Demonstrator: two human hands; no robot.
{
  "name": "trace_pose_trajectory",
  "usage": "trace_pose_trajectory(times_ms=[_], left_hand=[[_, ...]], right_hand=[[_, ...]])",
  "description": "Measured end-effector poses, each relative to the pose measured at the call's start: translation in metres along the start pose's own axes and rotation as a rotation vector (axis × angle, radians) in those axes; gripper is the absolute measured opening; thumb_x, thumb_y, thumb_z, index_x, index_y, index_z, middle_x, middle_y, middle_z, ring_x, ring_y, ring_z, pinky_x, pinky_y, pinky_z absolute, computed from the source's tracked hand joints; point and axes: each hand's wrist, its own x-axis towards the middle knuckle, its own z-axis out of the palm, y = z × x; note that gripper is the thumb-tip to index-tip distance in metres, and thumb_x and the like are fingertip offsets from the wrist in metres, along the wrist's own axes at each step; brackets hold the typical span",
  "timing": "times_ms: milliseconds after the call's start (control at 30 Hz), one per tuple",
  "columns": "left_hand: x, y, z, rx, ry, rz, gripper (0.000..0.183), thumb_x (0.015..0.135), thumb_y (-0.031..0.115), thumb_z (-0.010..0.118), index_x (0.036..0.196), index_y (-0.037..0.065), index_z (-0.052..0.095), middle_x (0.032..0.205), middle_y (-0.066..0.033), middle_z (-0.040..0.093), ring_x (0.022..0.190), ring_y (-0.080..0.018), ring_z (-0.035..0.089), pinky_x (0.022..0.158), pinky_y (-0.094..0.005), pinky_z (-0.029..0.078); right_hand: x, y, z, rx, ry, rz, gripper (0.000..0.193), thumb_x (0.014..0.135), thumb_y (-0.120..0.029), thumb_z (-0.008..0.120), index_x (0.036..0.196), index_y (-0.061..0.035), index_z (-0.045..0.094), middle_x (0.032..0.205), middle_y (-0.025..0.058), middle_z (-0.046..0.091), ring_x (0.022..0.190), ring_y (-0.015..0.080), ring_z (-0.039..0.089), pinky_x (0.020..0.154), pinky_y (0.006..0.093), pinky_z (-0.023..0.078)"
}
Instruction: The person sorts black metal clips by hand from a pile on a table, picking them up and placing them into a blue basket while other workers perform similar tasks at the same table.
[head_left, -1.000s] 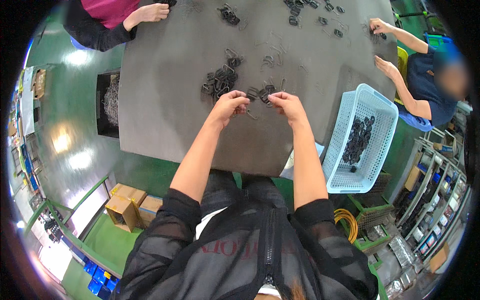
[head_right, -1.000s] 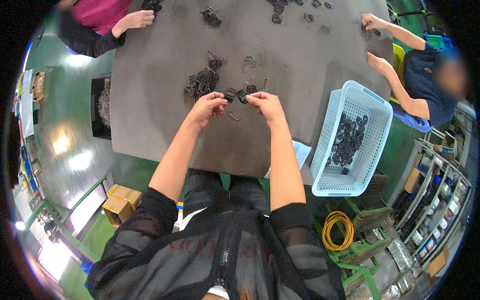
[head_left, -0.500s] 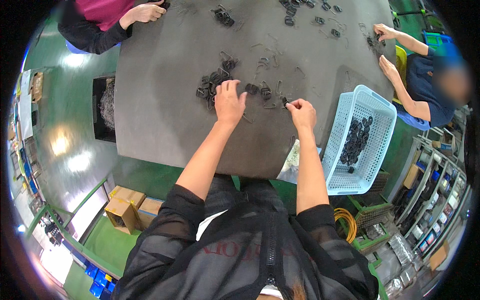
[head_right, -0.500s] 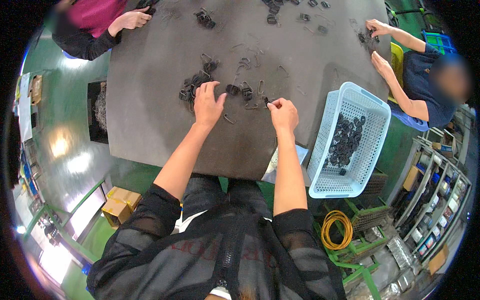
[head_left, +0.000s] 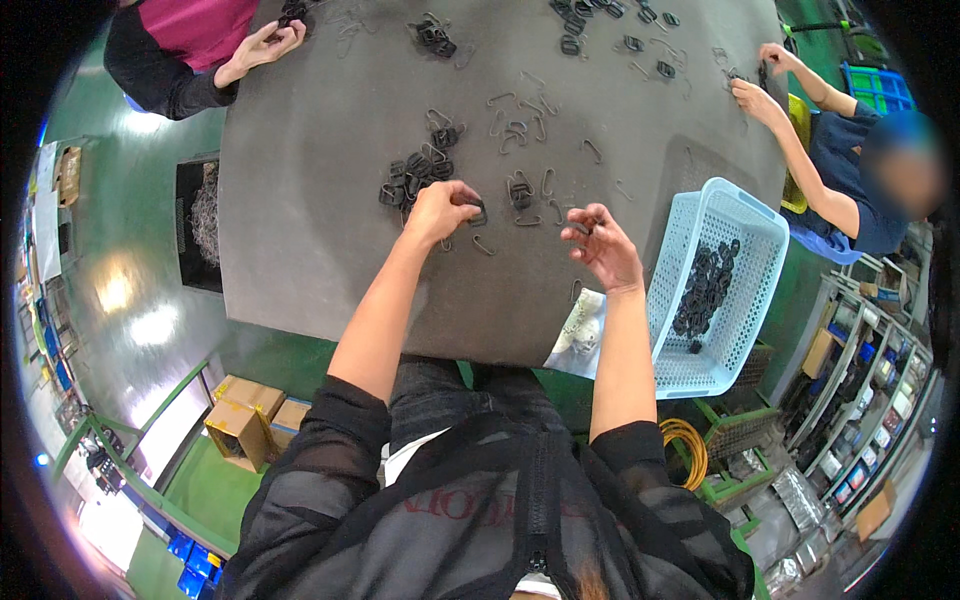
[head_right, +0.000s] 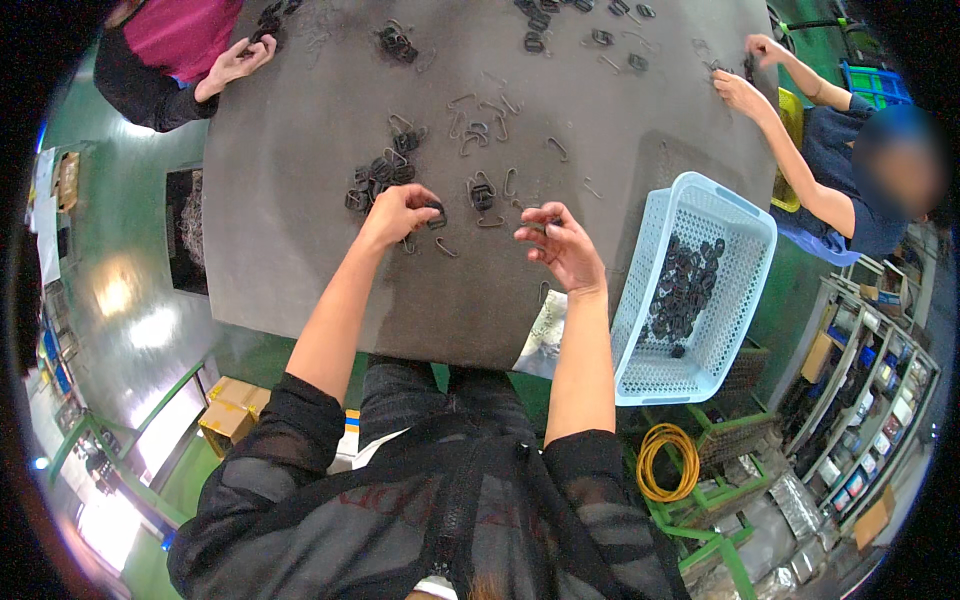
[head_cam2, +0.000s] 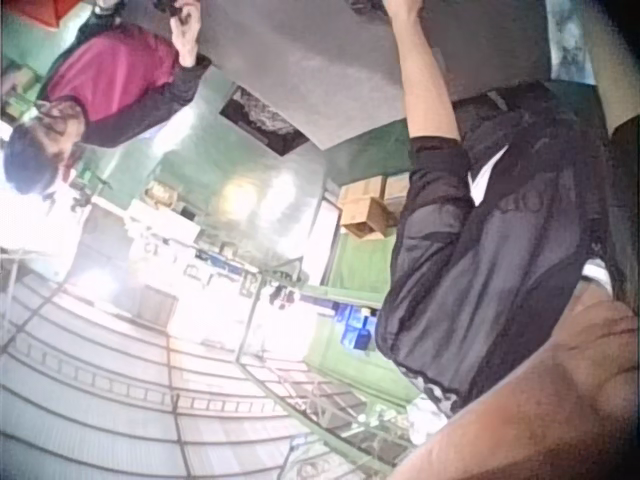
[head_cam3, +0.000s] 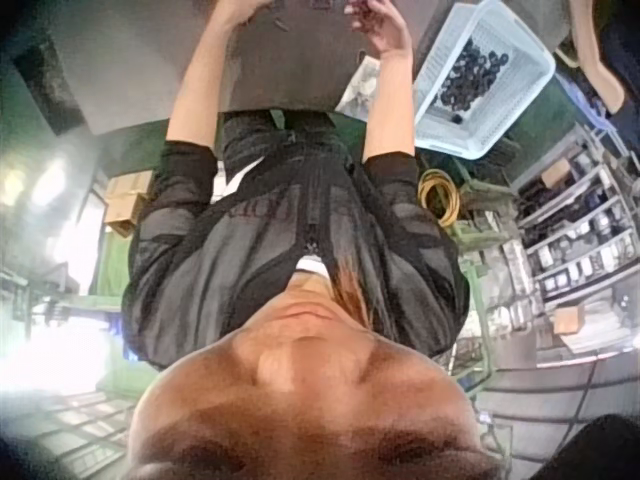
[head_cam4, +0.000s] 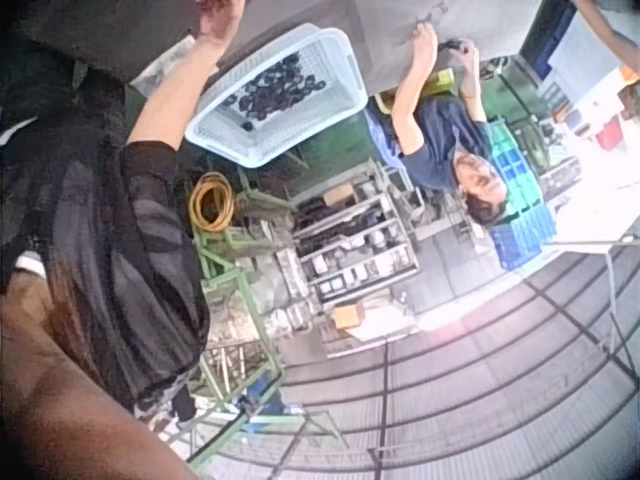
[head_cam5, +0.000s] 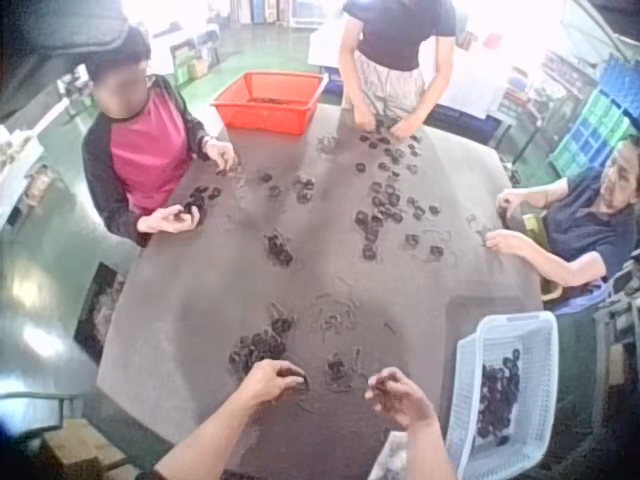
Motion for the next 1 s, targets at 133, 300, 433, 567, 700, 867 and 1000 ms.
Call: trace_pose_trajectory(times_ms=[133, 300, 433, 567, 700, 867, 1000], left_hand=[[-0.005, 0.001, -0.014, -0.443, -0.048, -0.081, 0.018, 0.081, 0.016, 0.066, 0.094, 0.004, 0.068, 0.082, 0.0018, 0.064, 0.072, -0.0074, 0.056, 0.065, -0.0238, 0.045], [-0.011, -0.013, -0.022, -0.336, -0.065, -0.036, 0.014, 0.084, 0.015, 0.061, 0.091, 0.003, 0.062, 0.081, -0.0009, 0.062, 0.078, -0.01, 0.057, 0.068, -0.0255, 0.046], [-0.019, 0.004, -0.039, -0.918, -0.118, 0.084, 0.009, 0.088, 0.017, 0.051, 0.091, 0.009, 0.054, 0.088, -0.0043, 0.06, 0.08, -0.0154, 0.059, 0.069, -0.0283, 0.049], [0.022, -0.006, -0.065, -0.422, 0.192, -0.035, 0.018, 0.084, 0.021, 0.06, 0.093, 0.007, 0.056, 0.083, -0.0041, 0.06, 0.077, -0.0197, 0.059, 0.067, -0.032, 0.048], [0.052, 0.002, -0.043, 0.508, 0.629, 0.294, 0.029, 0.075, 0.021, 0.07, 0.096, 0.006, 0.059, 0.088, -0.0083, 0.06, 0.084, -0.0264, 0.06, 0.074, -0.0371, 0.047], [0.06, 0.009, -0.058, 0.3, 0.277, 0.189, 0.027, 0.074, 0.017, 0.07, 0.096, 0.004, 0.061, 0.078, -0.0077, 0.062, 0.072, -0.0204, 0.06, 0.066, -0.0333, 0.048], [0.035, 0.041, -0.079, -0.023, 0.055, -0.002, 0.021, 0.074, 0.017, 0.071, 0.087, 0.002, 0.063, 0.072, -0.0033, 0.061, 0.066, -0.0103, 0.055, 0.058, -0.0264, 0.045]], right_hand=[[0.049, 0.006, 0.003, -0.45, 0.16, 0.092, 0.013, 0.079, -0.017, 0.066, 0.085, -0.0083, 0.058, 0.074, 0.0006, 0.059, 0.072, 0.0146, 0.059, 0.058, 0.0244, 0.045], [0.078, 0.029, 0.038, -1.7, 0.305, -0.278, 0.018, 0.074, -0.017, 0.068, 0.09, -0.0108, 0.061, 0.08, 0.0074, 0.061, 0.076, 0.0247, 0.061, 0.068, 0.0365, 0.048], [0.078, 0.02, 0.038, -1.796, 0.302, -0.092, 0.014, 0.076, -0.019, 0.065, 0.088, -0.0108, 0.063, 0.091, 0.0088, 0.063, 0.089, 0.028, 0.061, 0.077, 0.0395, 0.047], [0.072, 0.018, 0.038, -1.666, 0.325, 0.045, 0.015, 0.079, -0.02, 0.062, 0.086, -0.007, 0.063, 0.094, 0.0111, 0.064, 0.093, 0.0294, 0.06, 0.08, 0.0396, 0.046], [0.064, 0.028, 0.026, -1.479, 0.422, -0.038, 0.016, 0.082, -0.018, 0.061, 0.087, -0.0023, 0.061, 0.089, 0.0113, 0.064, 0.085, 0.0254, 0.06, 0.076, 0.0356, 0.046], [0.06, 0.026, 0.04, -0.863, 0.354, -0.04, 0.012, 0.082, -0.011, 0.062, 0.085, -0.0004, 0.057, 0.074, 0.0043, 0.058, 0.062, 0.0109, 0.054, 0.058, 0.0259, 0.043], [0.063, 0.025, 0.047, -0.698, 0.374, -0.172, 0.013, 0.08, -0.007, 0.065, 0.091, -0.0051, 0.058, 0.069, -0.0021, 0.054, 0.057, 0.0044, 0.047, 0.047, 0.0173, 0.033]])
